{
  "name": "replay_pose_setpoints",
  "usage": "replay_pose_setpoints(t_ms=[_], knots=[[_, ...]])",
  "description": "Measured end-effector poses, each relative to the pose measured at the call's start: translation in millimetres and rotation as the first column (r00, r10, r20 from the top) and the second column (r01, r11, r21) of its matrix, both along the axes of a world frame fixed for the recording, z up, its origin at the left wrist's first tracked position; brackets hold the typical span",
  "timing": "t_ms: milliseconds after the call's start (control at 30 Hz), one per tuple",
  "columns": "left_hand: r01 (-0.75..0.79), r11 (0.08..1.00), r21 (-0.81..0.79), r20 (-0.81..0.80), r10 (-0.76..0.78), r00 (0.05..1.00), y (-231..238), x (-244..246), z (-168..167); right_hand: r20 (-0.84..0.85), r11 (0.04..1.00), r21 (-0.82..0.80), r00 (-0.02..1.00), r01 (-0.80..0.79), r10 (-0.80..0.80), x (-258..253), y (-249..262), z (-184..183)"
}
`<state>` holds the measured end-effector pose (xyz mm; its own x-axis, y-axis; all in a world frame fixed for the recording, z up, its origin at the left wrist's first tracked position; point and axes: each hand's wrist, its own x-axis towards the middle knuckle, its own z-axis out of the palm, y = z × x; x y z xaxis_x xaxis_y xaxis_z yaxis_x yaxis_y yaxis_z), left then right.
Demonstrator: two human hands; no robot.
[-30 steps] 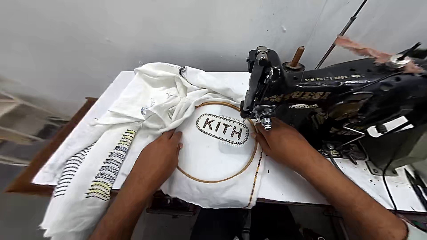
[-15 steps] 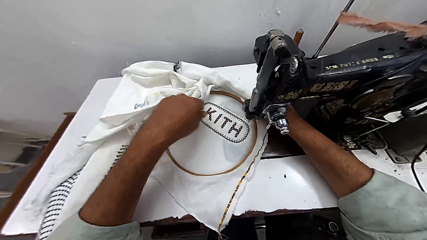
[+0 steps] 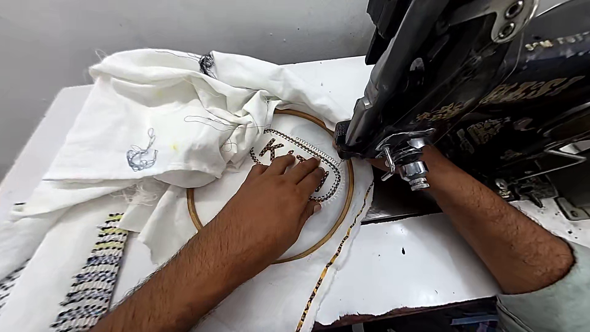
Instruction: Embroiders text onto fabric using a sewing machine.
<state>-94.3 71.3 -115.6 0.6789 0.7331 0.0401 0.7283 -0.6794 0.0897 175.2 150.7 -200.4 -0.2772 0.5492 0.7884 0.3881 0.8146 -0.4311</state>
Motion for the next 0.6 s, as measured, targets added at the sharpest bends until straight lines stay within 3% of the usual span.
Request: replay_pose_setpoints(t_ms=[33,67,100,133,200,300,367,400,433,533,600], knots=[[-0.005,1.000,-0.003,-0.005,0.005,1.000,0,0,0,-0.051,0.989,0.145,0.998,-0.041,0.049,0,15,-16],[-0.009,1.000,-0.009,-0.004,0.009,1.000,0,0,0,-0.012,1.000,-0.020,1.000,-0.011,0.011,-1,1,1],[-0.010,1.000,-0.011,-0.003,0.010,1.000,0,0,1,0.183,0.891,-0.433,0.981,0.133,-0.058,-7,-29,54],[-0.008,1.000,-0.008,-0.006,0.008,1.000,0,1,0,0.233,0.805,-0.550,0.966,0.223,-0.108,-17,-39,78],[-0.002,1.000,0.001,-0.014,0.002,1.000,0,1,0,0.209,0.804,-0.533,0.962,0.263,-0.176,-25,-45,83],[0.004,1.000,0.008,-0.009,-0.004,1.000,0,0,-1,0.168,0.802,-0.559,0.976,0.209,-0.137,-23,-44,83],[-0.001,1.000,0.008,-0.014,0.001,1.000,0,0,-1,0.127,0.836,-0.536,0.990,0.120,-0.061,-5,-24,48],[-0.003,1.000,0.008,-0.018,0.003,1.000,0,0,-2,-0.036,0.954,-0.299,0.999,0.001,-0.012,7,4,-10],[-0.002,1.000,0.012,-0.021,0.002,1.000,0,0,-2,-0.022,0.959,-0.285,1.000,-0.009,0.003,19,21,-40],[0.000,1.000,0.019,-0.020,0.000,1.000,0,0,-2,0.107,0.863,-0.497,0.993,0.092,-0.045,32,29,-50],[-0.001,1.000,0.017,-0.013,0.001,1.000,0,0,-2,0.130,0.847,-0.517,0.989,0.124,-0.066,31,28,-48]])
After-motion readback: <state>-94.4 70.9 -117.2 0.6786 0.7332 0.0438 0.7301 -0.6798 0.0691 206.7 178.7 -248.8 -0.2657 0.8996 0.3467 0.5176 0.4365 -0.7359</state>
